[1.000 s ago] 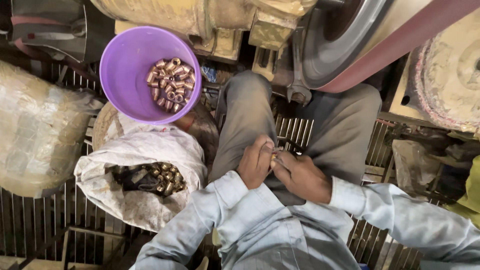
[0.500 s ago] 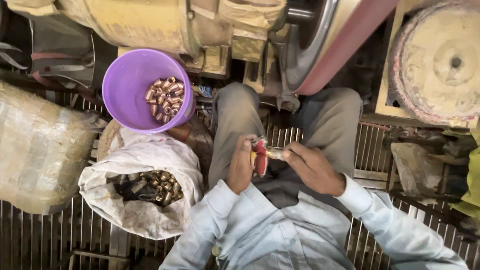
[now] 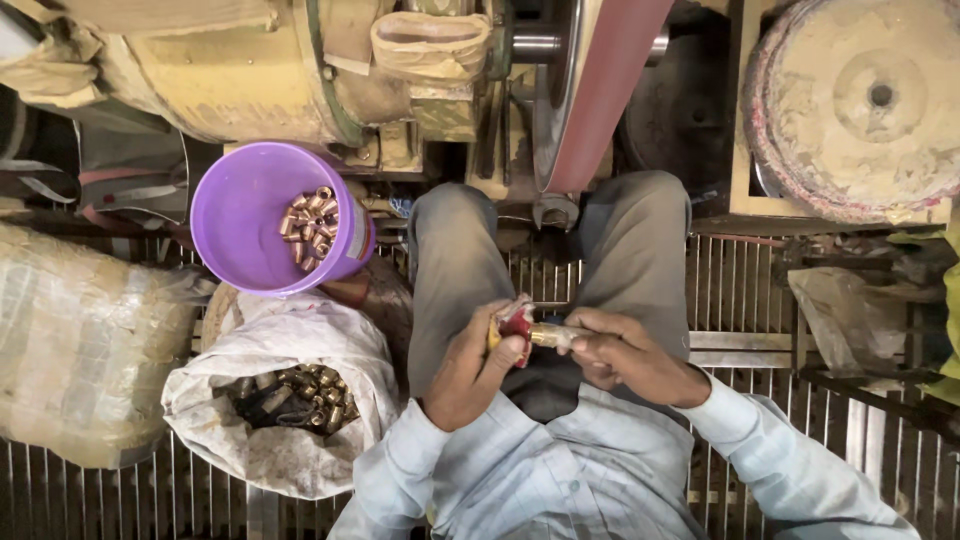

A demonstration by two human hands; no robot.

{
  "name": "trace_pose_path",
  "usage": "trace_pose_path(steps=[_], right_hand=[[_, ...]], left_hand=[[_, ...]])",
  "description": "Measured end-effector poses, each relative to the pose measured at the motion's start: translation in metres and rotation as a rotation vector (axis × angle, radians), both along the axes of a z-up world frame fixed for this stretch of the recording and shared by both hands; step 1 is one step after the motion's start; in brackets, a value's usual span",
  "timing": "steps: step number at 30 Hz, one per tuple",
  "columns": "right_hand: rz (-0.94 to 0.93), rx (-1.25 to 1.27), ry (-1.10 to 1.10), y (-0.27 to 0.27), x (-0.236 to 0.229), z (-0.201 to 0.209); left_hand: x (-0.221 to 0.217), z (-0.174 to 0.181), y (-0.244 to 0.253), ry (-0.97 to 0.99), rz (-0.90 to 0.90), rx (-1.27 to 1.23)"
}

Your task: The person sits on a metal grate floor and repeatedly picks up small brass-colored metal parts from a white sack. They hold each part against a moving belt sander to polish it, then place the finished part into a purple bucket.

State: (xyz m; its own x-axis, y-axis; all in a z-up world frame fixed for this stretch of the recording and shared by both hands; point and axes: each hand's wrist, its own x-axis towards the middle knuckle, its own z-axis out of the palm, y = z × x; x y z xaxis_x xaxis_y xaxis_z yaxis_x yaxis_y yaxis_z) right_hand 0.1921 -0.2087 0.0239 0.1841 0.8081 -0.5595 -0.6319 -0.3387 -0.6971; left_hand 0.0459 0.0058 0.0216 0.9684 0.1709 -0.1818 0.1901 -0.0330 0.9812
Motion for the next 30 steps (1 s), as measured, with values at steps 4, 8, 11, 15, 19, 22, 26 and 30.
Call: trace_pose_path(steps=[4,8,11,15,19,22,26,30], right_hand=[[0.025,-0.01,-0.111,-0.001,0.0,0.002],[0.009,-0.077,-0.135,-0.003,0.007,0.007],[0.045,0.113,-0.721,-0.004,0.012,0.007],[0.063,0.003,-1.325,0.001,0.016,-0.007],[-0.078,0.001,-1.418,0.005,0.033,-0.036],[-0.14,0.038,-1.44,0.01,0.052,-0.061],[-0.178,0.064,-1.48,0.02,0.082,-0.09],[-0.218,0.01,-1.499,0.03,0.099,-0.11]], left_hand=[[0.008,0.004,-0.003,-0.172,-0.103,0.081],[0.019,-0.011,-0.007,-0.102,-0.111,0.066],[0.028,-0.028,-0.006,-0.096,-0.12,-0.018],[0.042,-0.053,-0.006,0.199,-0.076,-0.255],[0.066,-0.082,0.002,0.093,-0.124,-0.109],[0.092,-0.101,0.009,-0.065,-0.147,-0.057],[0.126,-0.116,0.018,0.111,-0.139,-0.183],[0.145,-0.123,0.014,0.193,-0.06,-0.377]])
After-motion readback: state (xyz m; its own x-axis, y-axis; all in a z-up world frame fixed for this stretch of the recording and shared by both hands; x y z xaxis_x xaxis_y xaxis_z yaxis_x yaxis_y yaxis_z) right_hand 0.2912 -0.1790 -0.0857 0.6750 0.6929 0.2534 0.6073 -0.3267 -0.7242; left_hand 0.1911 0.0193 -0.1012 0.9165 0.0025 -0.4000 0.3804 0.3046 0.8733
